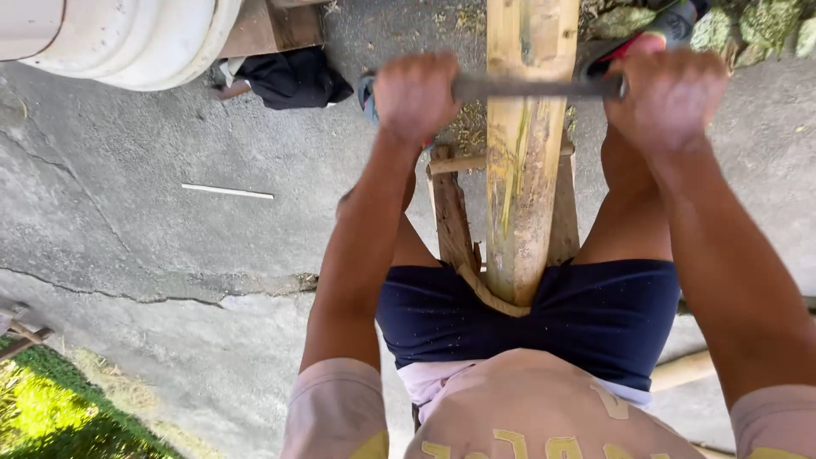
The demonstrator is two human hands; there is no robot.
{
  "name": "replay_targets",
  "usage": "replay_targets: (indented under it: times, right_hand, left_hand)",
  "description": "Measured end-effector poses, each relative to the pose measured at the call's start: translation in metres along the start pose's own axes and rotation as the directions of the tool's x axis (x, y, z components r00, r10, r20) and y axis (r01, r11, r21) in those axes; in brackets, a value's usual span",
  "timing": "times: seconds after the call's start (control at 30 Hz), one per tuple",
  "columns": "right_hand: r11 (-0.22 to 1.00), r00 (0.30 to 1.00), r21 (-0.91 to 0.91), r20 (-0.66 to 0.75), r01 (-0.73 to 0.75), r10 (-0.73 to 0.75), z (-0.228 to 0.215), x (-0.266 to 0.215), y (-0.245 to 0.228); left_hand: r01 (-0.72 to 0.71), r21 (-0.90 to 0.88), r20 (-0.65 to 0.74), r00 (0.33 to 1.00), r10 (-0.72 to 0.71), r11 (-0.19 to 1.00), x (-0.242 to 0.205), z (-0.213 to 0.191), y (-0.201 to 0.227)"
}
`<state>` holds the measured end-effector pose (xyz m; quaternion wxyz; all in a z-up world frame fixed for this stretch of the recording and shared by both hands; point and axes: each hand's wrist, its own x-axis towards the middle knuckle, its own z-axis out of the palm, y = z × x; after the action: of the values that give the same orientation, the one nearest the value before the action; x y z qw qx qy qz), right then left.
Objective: Shaving the outer layer of a bamboo stalk using a large knife while straddling the wood on a bench.
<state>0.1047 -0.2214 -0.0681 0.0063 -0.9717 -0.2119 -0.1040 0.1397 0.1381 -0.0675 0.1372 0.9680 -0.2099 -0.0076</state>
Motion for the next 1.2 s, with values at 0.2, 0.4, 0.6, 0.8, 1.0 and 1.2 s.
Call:
replay_targets:
  times: [0.2, 0.4, 0.6, 0.8, 1.0, 1.2]
  right_hand:
    - [0.954, 0.962, 0.263, 0.263, -0.144, 0.073, -0.066, -0.123, -0.057]
    - [0.951, 0.939, 0.263, 0.338, -0.16, 0.065, -0.033, -0.085, -0.022]
    - [0.999, 1.0, 0.037, 0.007, 0.0, 0.0, -0.013, 0.012, 0.007]
    - [0.962, 0.983, 0.255, 0.177, -0.1, 0.056, -0.058, -0.084, -0.044]
    - [0.944, 0.995, 0.322, 0.089, -0.074, 0.047, 0.019, -0.153, -0.01]
    - [0.982, 0.983, -0.163, -0.141, 0.094, -0.117, 0.064, 0.018, 0.062]
  left_hand:
    - [0.034, -0.151, 0.321, 0.947, 0.016, 0.988, -0.142, -0.011, 0.089]
    - [-0.073, -0.047, 0.025, 0.997, 0.074, 0.996, -0.076, -0.016, 0.058]
    - [-0.068, 0.028, -0.031, 0.997, 0.069, 0.997, 0.009, -0.026, 0.013]
    - [0.075, -0.06, 0.191, 0.98, -0.062, 0.995, -0.091, -0.041, 0.072]
    - [0.033, -0.057, 0.151, 0.988, -0.024, 0.998, -0.11, -0.019, 0.076]
    - [0.113, 0.095, 0.024, 0.993, -0.116, 0.989, 0.077, 0.015, -0.037]
